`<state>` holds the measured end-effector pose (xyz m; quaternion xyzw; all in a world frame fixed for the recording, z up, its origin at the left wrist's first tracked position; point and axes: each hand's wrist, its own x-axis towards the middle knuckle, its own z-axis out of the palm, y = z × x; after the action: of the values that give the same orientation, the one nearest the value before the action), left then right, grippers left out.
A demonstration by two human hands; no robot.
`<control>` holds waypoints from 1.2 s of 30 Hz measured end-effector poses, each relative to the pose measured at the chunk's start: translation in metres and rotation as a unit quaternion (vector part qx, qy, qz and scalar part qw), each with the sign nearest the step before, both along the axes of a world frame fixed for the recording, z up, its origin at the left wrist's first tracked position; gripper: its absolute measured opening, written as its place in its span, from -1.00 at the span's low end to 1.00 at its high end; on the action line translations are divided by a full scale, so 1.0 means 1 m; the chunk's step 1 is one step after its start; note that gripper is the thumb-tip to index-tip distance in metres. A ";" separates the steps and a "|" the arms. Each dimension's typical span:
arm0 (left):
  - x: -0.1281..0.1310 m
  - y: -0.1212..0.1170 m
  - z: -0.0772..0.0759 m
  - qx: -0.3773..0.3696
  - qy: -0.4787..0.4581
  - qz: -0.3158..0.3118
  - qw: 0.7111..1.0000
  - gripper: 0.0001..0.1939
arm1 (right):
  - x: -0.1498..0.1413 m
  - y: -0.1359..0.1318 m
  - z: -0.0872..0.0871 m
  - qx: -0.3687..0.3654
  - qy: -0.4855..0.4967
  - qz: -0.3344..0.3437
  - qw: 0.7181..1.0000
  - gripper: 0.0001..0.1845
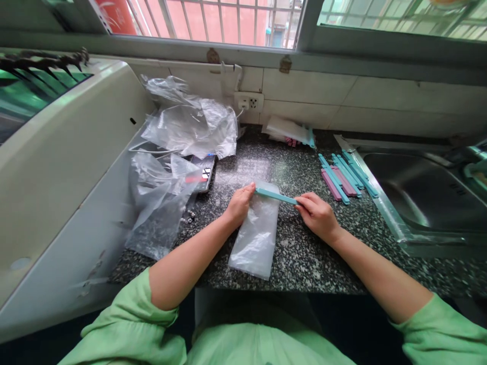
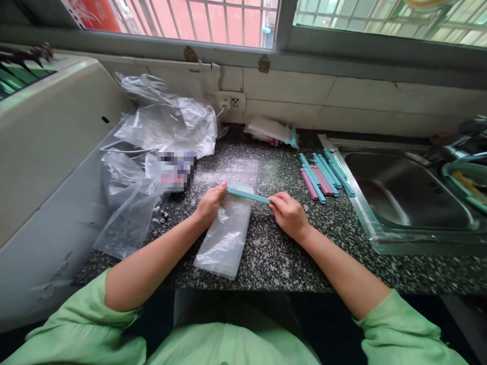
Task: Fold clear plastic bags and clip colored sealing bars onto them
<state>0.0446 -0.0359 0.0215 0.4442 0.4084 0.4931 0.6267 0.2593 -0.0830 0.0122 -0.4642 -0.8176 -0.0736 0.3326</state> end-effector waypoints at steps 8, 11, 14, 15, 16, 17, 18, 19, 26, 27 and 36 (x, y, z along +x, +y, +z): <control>-0.001 0.000 0.001 -0.004 -0.005 0.018 1.000 -0.68 | -0.001 0.002 0.000 0.012 0.025 0.011 1.000 -0.83; -0.001 0.000 0.001 -0.012 -0.012 0.020 1.000 -0.68 | -0.001 0.003 0.001 0.011 0.036 0.015 0.999 -0.84; -0.002 0.000 0.003 -0.019 -0.014 0.026 0.999 -0.68 | -0.001 0.002 0.003 0.015 0.052 0.018 0.998 -0.84; -0.002 0.000 0.003 -0.021 -0.012 0.030 0.999 -0.69 | -0.001 0.002 0.004 0.017 0.059 0.018 0.998 -0.84; -0.002 0.000 0.004 -0.023 -0.008 0.035 0.999 -0.69 | -0.001 0.002 0.005 0.019 0.066 0.019 0.997 -0.84; -0.002 0.000 0.005 -0.025 -0.003 0.040 0.999 -0.70 | -0.002 0.001 0.006 0.021 0.074 0.019 0.997 -0.84; -0.002 0.001 0.005 -0.027 0.003 0.047 0.999 -0.70 | -0.002 0.001 0.007 0.023 0.082 0.019 0.996 -0.85; -0.002 0.001 0.005 -0.028 0.007 0.055 0.998 -0.71 | -0.002 0.001 0.008 0.022 0.089 0.018 0.996 -0.85; -0.002 0.003 0.005 -0.027 0.028 0.085 0.996 -0.73 | -0.002 0.002 0.007 -0.008 0.153 -0.014 0.988 -0.86; -0.002 0.003 0.005 -0.028 0.026 0.086 0.996 -0.73 | -0.001 0.002 0.007 -0.014 0.167 -0.015 0.986 -0.86; -0.003 0.003 0.009 -0.054 0.002 0.086 0.995 -0.72 | -0.001 0.003 0.002 -0.033 0.240 -0.020 0.970 -0.87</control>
<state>0.0417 -0.0332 0.0305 0.3739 0.4723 0.5221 0.6038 0.2580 -0.0800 0.0145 -0.4956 -0.7063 0.0600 0.5019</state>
